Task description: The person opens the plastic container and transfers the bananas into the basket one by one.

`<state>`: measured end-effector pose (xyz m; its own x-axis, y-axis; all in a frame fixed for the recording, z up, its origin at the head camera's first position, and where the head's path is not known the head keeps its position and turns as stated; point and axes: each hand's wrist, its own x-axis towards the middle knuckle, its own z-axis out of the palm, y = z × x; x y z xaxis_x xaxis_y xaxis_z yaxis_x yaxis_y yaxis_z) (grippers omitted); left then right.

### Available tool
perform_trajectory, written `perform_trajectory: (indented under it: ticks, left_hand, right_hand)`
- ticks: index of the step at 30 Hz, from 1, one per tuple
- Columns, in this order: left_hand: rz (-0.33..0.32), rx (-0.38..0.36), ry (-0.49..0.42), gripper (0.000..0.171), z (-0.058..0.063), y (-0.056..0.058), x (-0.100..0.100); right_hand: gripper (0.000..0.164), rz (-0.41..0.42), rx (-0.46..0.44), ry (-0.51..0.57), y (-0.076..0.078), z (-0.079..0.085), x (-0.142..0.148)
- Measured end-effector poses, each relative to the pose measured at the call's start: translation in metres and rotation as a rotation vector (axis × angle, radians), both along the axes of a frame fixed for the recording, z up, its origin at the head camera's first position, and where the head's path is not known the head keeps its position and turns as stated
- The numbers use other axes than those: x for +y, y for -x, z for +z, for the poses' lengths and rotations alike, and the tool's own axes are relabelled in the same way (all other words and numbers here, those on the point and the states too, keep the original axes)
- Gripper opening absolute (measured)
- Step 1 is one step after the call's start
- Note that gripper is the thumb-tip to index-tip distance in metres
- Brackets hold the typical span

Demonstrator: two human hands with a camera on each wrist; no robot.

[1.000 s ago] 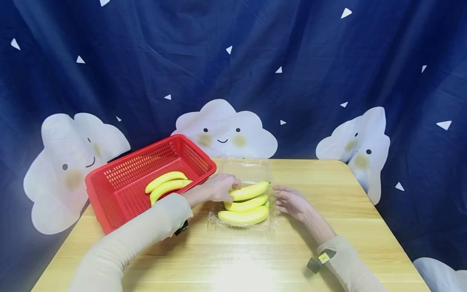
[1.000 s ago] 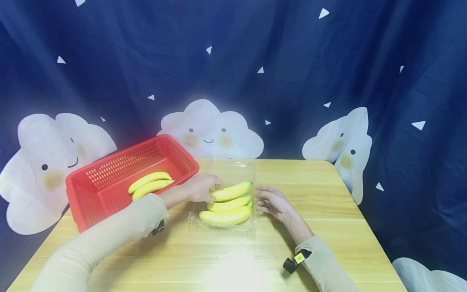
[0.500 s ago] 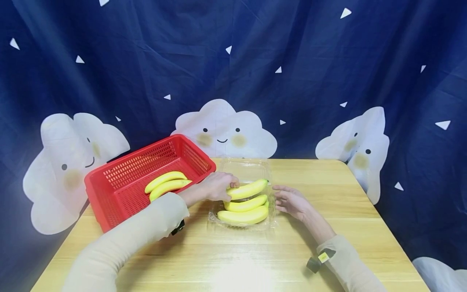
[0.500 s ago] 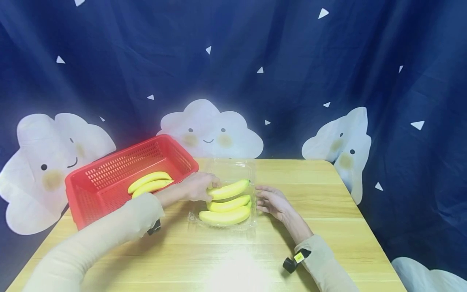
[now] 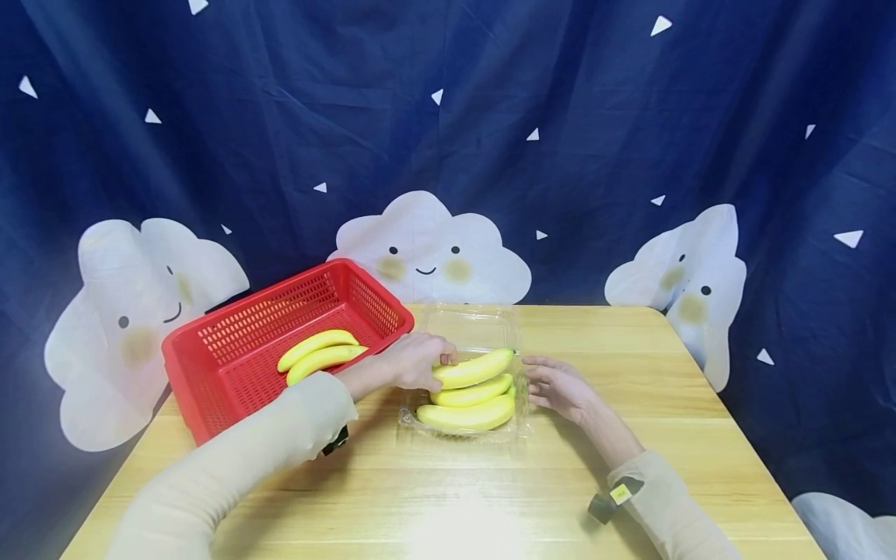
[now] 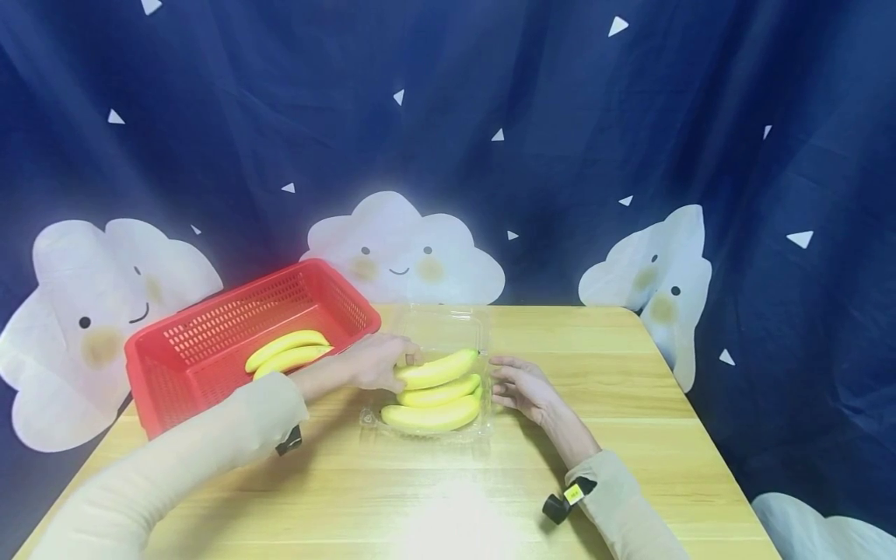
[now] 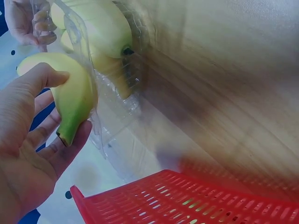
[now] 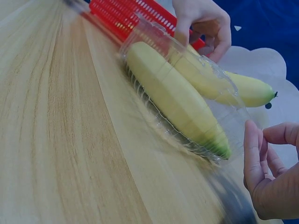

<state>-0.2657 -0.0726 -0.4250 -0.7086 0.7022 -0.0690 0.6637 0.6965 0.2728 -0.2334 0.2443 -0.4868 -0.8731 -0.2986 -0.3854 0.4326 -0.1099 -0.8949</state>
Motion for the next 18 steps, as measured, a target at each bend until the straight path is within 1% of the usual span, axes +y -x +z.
perform_trajectory:
  ticks: [3, 10, 15, 18]
  left_hand:
    - [-0.006, -0.015, 0.003, 0.040, 0.0023, -0.0026, 0.0002]
    - [-0.011, -0.015, 0.040, 0.042, 0.0063, -0.0091, 0.0015]
    - [-0.012, -0.019, 0.042, 0.040, 0.0067, -0.0097, 0.0018]
    - [-0.015, -0.026, 0.040, 0.040, 0.0067, -0.0094, 0.0016]
  right_hand:
    - [0.042, -0.005, -0.004, -0.001, -0.0005, 0.0013, -0.0011]
    - [0.037, -0.005, -0.005, -0.001, -0.0006, 0.0017, -0.0011]
    - [0.042, -0.008, -0.001, -0.007, -0.0011, 0.0018, -0.0011]
    - [0.043, -0.008, 0.001, -0.010, -0.0018, 0.0024, -0.0018]
